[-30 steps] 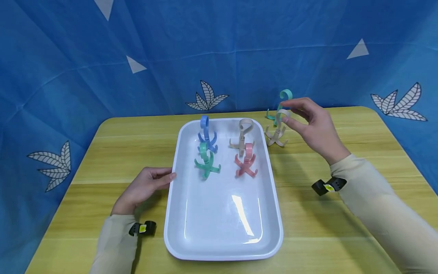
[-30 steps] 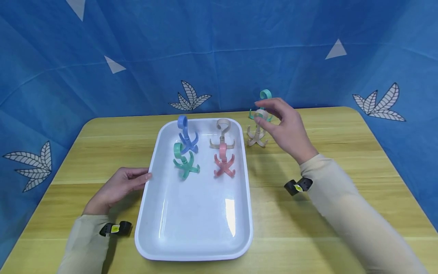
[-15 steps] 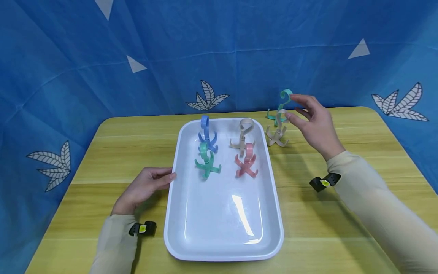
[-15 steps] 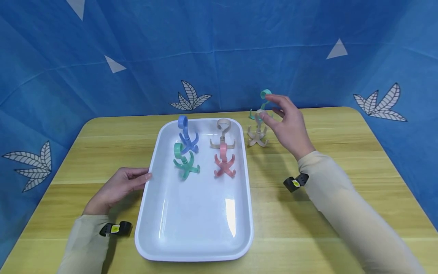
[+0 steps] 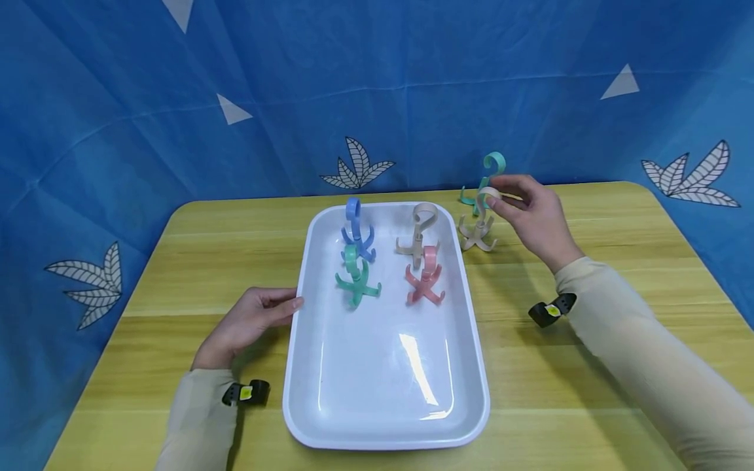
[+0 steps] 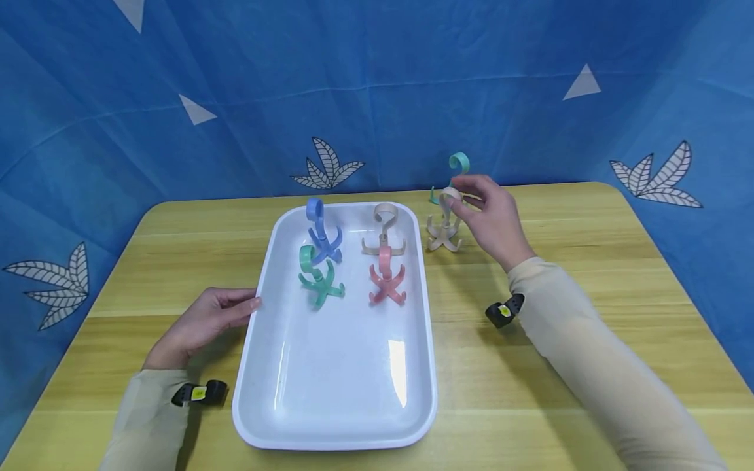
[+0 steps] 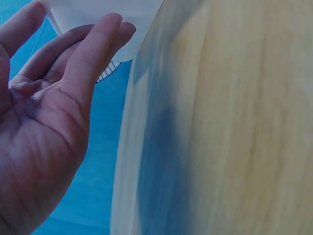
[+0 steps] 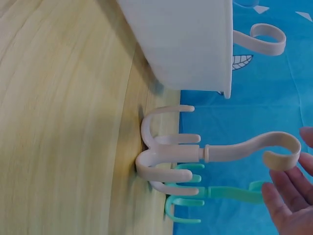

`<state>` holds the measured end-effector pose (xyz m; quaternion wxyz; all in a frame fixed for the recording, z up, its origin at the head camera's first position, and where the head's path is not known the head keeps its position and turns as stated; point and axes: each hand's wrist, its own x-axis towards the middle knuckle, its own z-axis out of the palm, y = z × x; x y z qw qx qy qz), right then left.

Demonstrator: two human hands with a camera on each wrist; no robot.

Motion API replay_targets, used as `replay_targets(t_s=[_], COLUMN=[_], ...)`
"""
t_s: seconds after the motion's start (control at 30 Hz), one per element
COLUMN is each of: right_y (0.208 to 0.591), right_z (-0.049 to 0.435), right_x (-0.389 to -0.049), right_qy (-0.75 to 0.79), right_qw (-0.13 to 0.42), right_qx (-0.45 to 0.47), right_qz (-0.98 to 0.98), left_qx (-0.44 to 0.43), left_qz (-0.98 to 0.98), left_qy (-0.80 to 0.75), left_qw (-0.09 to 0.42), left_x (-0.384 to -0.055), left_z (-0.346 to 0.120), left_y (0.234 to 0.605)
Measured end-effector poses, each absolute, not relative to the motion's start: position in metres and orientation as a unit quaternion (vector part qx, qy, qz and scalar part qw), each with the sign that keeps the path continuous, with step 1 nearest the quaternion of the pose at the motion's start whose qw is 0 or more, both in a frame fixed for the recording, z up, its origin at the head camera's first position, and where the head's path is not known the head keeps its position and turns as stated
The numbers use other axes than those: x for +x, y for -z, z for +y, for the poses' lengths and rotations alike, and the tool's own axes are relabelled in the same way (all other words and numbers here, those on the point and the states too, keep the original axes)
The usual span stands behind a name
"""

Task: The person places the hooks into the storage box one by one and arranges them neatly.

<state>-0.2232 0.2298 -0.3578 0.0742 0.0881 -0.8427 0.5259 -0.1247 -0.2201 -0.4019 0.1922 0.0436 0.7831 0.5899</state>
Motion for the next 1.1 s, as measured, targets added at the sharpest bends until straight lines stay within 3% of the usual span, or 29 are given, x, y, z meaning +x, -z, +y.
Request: replay_targets(t_s=[1.1], right_y=[0.341], right_z=[0.242], right_x=[-0.211], right_qy=[-0.519], right_qw=[0.115], right_qx=[0.092], right_qz=[-0.842], left_qx=[0.047], left_qz=[0.772], left_qy=[-0.602], left_qw=[0.199], left_x=[-0.125], left_z=[-0.222], left_y=[0.405])
